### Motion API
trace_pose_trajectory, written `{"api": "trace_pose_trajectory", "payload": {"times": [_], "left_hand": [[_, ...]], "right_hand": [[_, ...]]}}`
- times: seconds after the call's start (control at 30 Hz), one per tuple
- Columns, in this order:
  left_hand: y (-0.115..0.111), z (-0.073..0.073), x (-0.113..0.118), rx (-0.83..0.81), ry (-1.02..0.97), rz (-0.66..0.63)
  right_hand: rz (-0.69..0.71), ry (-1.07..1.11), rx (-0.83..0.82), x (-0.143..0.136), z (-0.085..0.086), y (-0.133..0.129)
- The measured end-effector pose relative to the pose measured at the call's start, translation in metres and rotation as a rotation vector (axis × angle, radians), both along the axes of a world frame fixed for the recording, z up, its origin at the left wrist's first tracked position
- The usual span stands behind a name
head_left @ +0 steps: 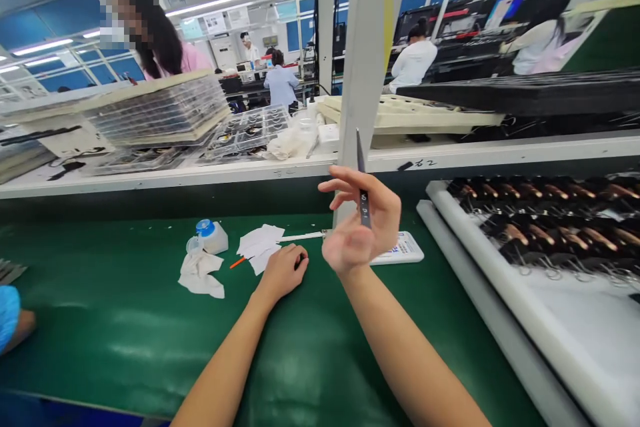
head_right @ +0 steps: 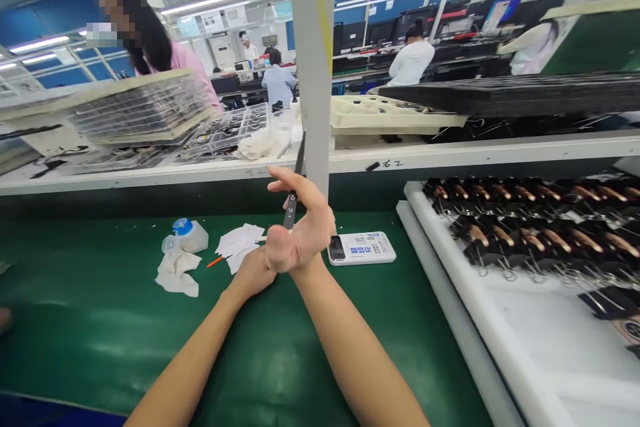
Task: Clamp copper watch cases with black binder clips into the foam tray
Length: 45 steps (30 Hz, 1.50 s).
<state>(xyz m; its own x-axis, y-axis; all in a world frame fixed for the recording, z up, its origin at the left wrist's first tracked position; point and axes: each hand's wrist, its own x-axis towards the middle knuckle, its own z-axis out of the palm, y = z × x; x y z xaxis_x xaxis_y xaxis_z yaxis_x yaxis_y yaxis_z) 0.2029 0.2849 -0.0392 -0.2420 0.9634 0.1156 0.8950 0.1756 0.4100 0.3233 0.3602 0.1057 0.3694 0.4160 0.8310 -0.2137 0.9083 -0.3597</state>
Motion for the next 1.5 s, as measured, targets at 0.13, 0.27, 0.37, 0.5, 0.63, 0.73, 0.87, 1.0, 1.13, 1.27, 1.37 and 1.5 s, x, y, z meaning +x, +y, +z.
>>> {"api": "trace_pose_trajectory", "payload": {"times": [0.13,0.27,0.37,0.5,0.63,0.73,0.87,1.0,1.13,1.27,1.37,1.5], "left_hand": [[0.004,-0.006,0.001,0.04,0.044,-0.018],[0.002,-0.007,-0.003,0.047,0.06,-0.019],[0.003,-0.006,-0.002,0.043,0.045,-0.04],[0.004,-0.004,0.0,0.045,0.028,-0.046],[0.005,-0.005,0.0,0.041,0.023,-0.042],[0.005,-0.004,0.0,0.039,0.023,-0.042],[0.004,-0.002,0.002,0.035,0.035,-0.04],[0.004,-0.001,0.002,0.044,0.034,-0.031],[0.005,-0.001,0.003,0.044,0.03,-0.035],[0.005,-0.001,0.003,0.04,0.041,-0.028],[0.005,0.0,0.004,0.035,0.056,-0.029],[0.005,0.0,0.003,0.033,0.053,-0.032]], "right_hand": [[0.041,-0.055,-0.026,-0.005,-0.02,0.016],[0.074,-0.127,-0.046,-0.003,-0.021,0.02],[0.074,-0.165,-0.053,0.0,-0.018,0.022],[0.097,-0.145,-0.013,0.003,-0.015,0.025],[0.1,-0.13,0.014,0.005,-0.013,0.026],[0.107,-0.143,-0.001,0.007,-0.011,0.026],[0.156,-0.111,0.018,0.012,-0.009,0.027],[0.166,-0.196,0.0,0.017,-0.006,0.029],[0.191,-0.241,0.007,0.019,-0.004,0.03],[0.226,-0.217,0.053,0.02,-0.003,0.029],[0.223,-0.24,0.038,0.021,-0.001,0.027],[0.209,-0.252,0.027,0.022,0.001,0.026]]}}
